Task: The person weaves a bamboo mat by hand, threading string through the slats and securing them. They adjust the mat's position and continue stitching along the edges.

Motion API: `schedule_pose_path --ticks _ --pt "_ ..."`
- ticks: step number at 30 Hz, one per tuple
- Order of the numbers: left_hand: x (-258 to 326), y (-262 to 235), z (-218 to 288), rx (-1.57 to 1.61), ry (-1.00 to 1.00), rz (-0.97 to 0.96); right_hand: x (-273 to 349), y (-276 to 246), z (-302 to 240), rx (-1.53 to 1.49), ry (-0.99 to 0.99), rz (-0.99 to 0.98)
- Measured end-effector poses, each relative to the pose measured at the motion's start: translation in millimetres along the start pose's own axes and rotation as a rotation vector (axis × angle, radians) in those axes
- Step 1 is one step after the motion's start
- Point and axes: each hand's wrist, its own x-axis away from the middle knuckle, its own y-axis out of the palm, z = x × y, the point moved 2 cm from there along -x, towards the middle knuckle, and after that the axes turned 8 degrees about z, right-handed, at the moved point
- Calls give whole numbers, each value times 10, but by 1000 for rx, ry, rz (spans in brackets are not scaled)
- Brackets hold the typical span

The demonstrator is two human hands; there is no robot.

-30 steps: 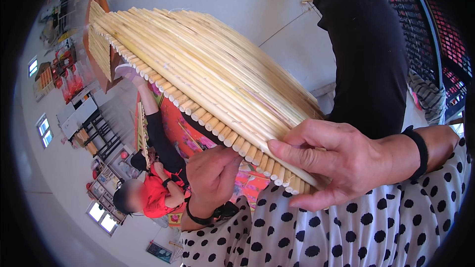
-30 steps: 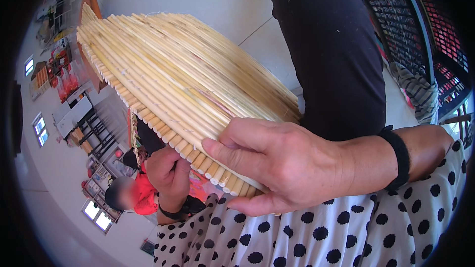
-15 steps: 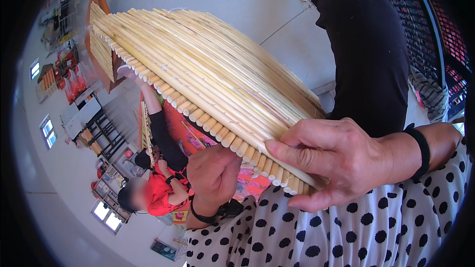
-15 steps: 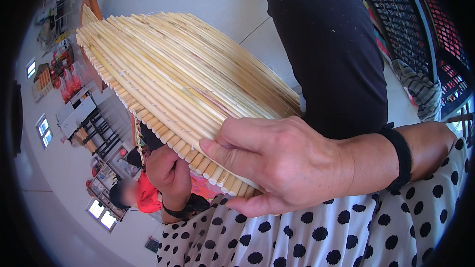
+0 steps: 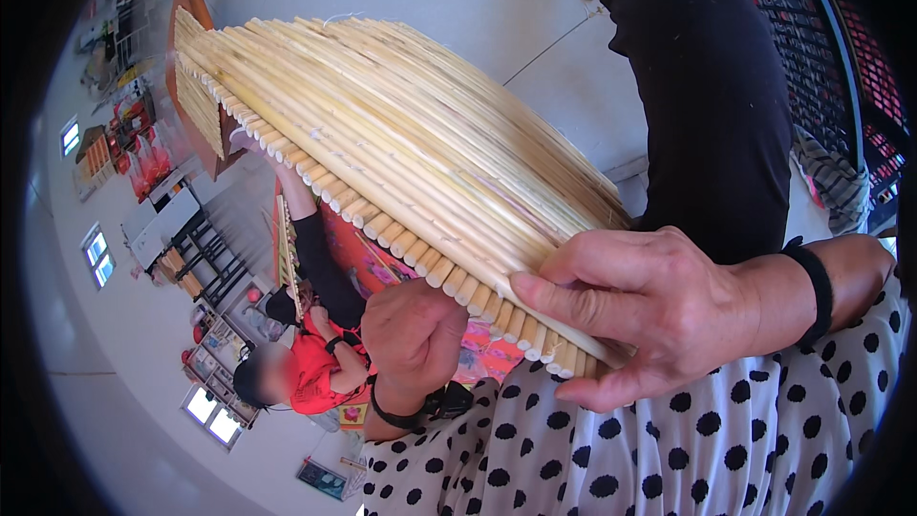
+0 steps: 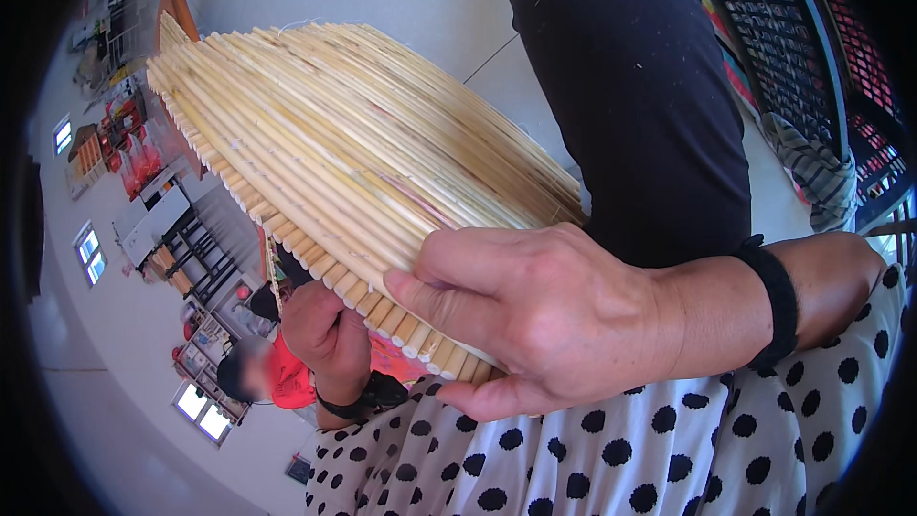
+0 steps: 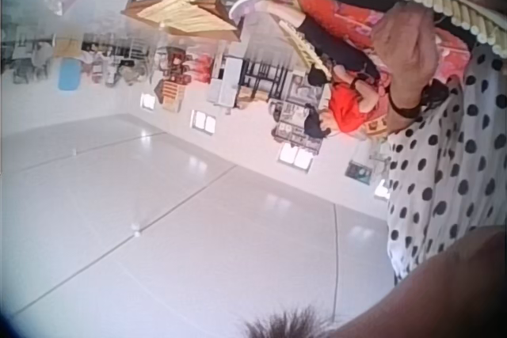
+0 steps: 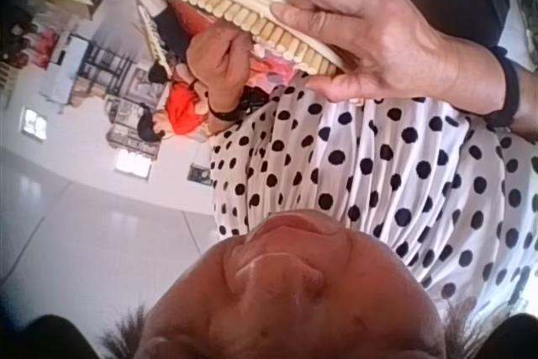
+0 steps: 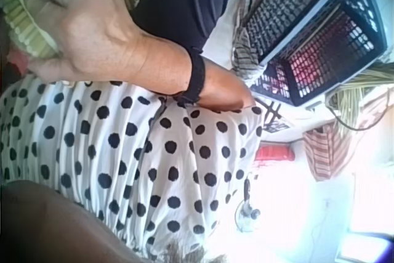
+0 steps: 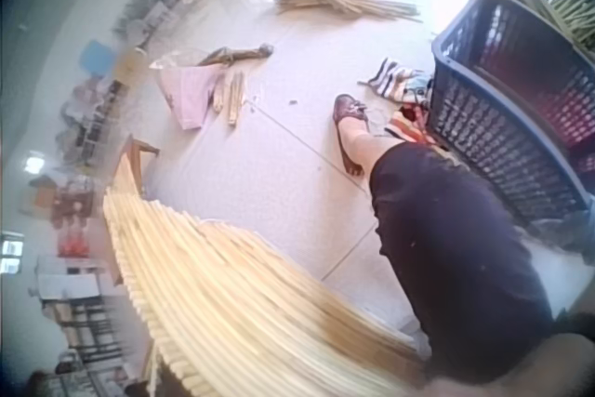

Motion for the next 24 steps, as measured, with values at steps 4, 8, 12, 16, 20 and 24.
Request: schedule_pose_path --ticks 4,8,12,16,20,24 --pt "-2 -11 8 2 6 -6 2 7 6 3 -9 5" --pt "13 -22 21 -37 -22 -44 25 15 -11 21 6 14" --pt "128 -46 62 -18 -202 -36 13 16 -34 25 32 -26" --pt "164 -57 82 64 -361 -17 12 33 -49 49 24 -12" --pt "214 -82 30 52 -354 -36 -3 28 -96 102 35 -55" --pt "189 -71 40 46 -250 -5 -23 28 -108 105 20 -71"
